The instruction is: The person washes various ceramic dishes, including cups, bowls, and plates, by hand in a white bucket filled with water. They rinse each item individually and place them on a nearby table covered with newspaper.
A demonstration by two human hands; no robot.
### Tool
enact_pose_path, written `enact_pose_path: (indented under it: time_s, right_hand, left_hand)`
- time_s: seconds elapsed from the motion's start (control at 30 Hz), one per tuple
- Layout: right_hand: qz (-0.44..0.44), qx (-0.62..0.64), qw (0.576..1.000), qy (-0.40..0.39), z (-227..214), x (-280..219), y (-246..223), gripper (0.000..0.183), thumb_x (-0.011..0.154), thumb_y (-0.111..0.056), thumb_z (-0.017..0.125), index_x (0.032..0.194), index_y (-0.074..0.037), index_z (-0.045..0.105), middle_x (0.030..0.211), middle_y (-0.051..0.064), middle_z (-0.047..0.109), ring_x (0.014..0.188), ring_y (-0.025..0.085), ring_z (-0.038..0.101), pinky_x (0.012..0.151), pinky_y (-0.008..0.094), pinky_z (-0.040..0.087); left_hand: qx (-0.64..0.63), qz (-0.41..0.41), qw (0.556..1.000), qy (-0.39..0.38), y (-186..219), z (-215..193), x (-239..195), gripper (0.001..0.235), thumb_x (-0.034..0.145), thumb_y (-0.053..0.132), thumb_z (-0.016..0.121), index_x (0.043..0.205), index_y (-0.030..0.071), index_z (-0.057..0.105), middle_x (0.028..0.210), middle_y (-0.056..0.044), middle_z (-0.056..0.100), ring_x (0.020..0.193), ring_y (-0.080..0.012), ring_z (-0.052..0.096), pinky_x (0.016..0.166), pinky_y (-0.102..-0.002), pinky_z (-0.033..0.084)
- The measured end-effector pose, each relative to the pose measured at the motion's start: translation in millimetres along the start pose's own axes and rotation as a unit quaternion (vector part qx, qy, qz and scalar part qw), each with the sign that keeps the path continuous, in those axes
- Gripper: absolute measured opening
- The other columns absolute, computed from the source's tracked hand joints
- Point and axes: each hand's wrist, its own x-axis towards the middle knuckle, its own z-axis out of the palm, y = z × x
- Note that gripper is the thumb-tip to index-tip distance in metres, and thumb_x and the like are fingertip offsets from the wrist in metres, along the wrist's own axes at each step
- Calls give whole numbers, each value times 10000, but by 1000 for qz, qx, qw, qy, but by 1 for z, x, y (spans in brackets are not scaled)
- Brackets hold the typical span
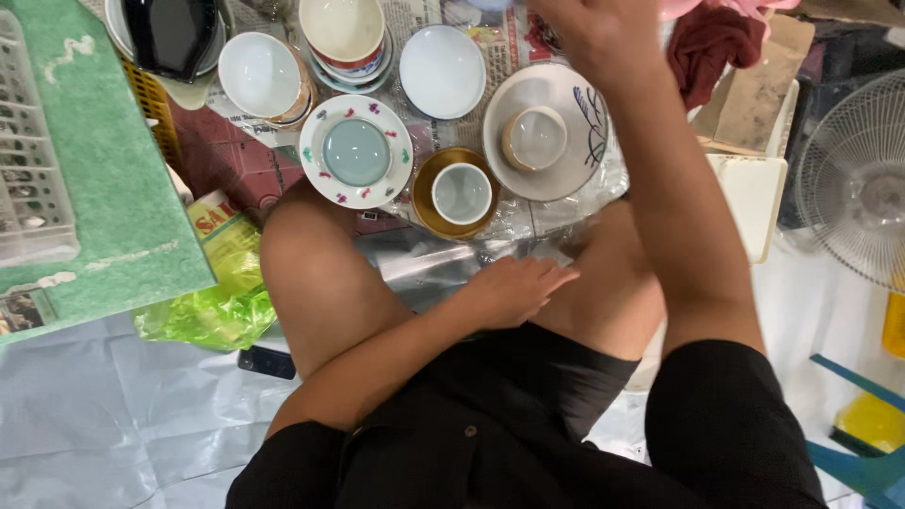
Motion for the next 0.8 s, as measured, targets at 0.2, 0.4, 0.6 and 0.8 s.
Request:
enact_pose_path:
  time_s: [0.2, 0.4, 0.6, 0.8]
  right_hand:
    - [-109, -131, 985, -15, -169, 37, -81, 234, 917, -95, 741, 1147, -120, 771, 1197, 10, 675, 1027, 159, 636, 813, 316, 480]
    - [-143, -187, 972, 3, -237, 17, -120, 292, 815, -98, 793, 1102, -150, 820, 1142, -22, 713, 963, 148, 633, 734, 274, 486]
    - [-53, -108, 993, 13, -248, -33, -138, 276, 893, -40, 830, 1157, -114, 802, 1193, 10, 721, 1002, 185, 669, 748, 311, 492]
    - [255, 55, 966, -2, -218, -90, -137, 187, 988, 18, 777, 1158, -31, 716, 1154, 104, 662, 987, 269, 679, 816, 356, 556]
  left_hand:
    - [-24, 25, 999, 29, -4, -1, 4, 528, 880, 169, 678, 1386, 154, 528, 1199, -116, 647, 1048, -323, 669, 818, -465, 542]
    - [-52, 46, 997, 23, 8, 0, 1, 495, 870, 151, 688, 1349, 130, 565, 1136, -106, 656, 1022, -342, 664, 845, -451, 545]
    - [-24, 28, 999, -6, 14, 5, -1, 421, 899, 149, 673, 1313, 131, 594, 1158, -96, 650, 982, -327, 672, 824, -450, 552]
    - [-15, 38, 999, -4, 14, 7, -5, 407, 895, 140, 672, 1293, 120, 591, 1182, -97, 638, 967, -337, 673, 793, -459, 556]
